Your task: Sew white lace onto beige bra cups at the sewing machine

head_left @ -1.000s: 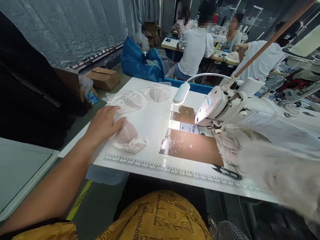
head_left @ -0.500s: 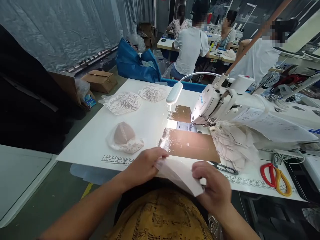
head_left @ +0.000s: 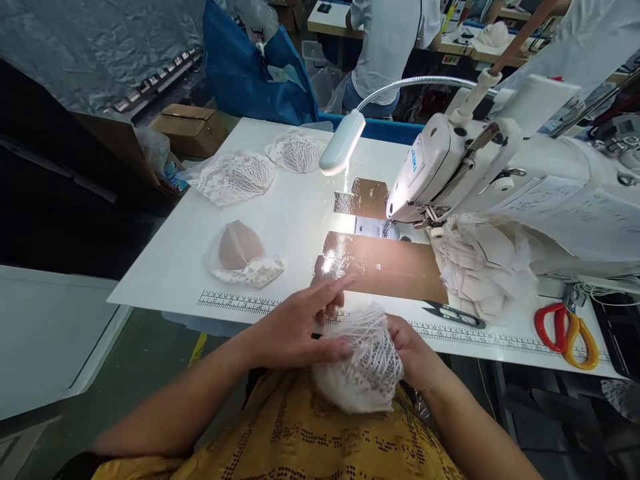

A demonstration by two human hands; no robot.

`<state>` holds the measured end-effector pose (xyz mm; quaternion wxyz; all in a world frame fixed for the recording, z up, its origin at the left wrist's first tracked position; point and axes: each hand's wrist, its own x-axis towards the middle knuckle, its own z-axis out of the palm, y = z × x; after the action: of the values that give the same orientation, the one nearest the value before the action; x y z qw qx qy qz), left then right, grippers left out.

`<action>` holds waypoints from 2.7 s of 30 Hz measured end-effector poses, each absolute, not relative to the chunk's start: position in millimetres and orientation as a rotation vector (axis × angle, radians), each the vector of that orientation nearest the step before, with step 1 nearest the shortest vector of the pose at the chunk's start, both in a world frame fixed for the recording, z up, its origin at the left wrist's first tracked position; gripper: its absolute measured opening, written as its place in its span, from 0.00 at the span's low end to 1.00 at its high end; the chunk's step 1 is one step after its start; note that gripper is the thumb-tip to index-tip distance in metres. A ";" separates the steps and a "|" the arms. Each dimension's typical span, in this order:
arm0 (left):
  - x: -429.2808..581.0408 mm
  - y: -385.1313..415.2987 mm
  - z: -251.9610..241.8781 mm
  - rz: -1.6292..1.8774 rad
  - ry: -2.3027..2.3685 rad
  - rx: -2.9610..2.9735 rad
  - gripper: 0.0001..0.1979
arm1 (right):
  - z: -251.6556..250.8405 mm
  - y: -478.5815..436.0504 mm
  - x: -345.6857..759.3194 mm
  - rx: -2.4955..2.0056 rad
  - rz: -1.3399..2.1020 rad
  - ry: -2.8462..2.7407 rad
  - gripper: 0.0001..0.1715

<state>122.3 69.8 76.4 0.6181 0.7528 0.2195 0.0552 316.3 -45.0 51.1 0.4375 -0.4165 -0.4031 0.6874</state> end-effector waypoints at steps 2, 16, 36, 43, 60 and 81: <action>132.3 78.1 69.8 0.104 0.429 1.601 0.49 | 51.6 -45.4 315.6 -0.973 1.759 -0.981 0.08; 152.1 87.3 64.6 -0.041 0.368 1.475 0.07 | 48.6 -32.0 342.6 -1.320 1.180 -1.134 0.08; 181.4 44.8 44.4 0.399 0.611 0.510 0.24 | 52.8 -7.5 325.8 -1.271 0.992 -1.009 0.18; 131.7 60.6 46.3 0.040 0.252 0.885 0.14 | 44.7 -13.7 345.4 -1.171 1.082 -0.621 0.14; 138.8 87.7 74.1 0.172 0.485 1.582 0.13 | 66.2 -11.9 322.5 -1.348 0.840 -1.305 0.07; 160.4 93.9 70.8 0.198 0.520 1.590 0.13 | 71.5 -4.4 349.8 -1.442 1.148 -1.451 0.11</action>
<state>160.4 93.9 70.8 0.6659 0.7042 0.2303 0.0875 349.8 -4.4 71.5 0.3878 -0.5666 -0.5702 0.4511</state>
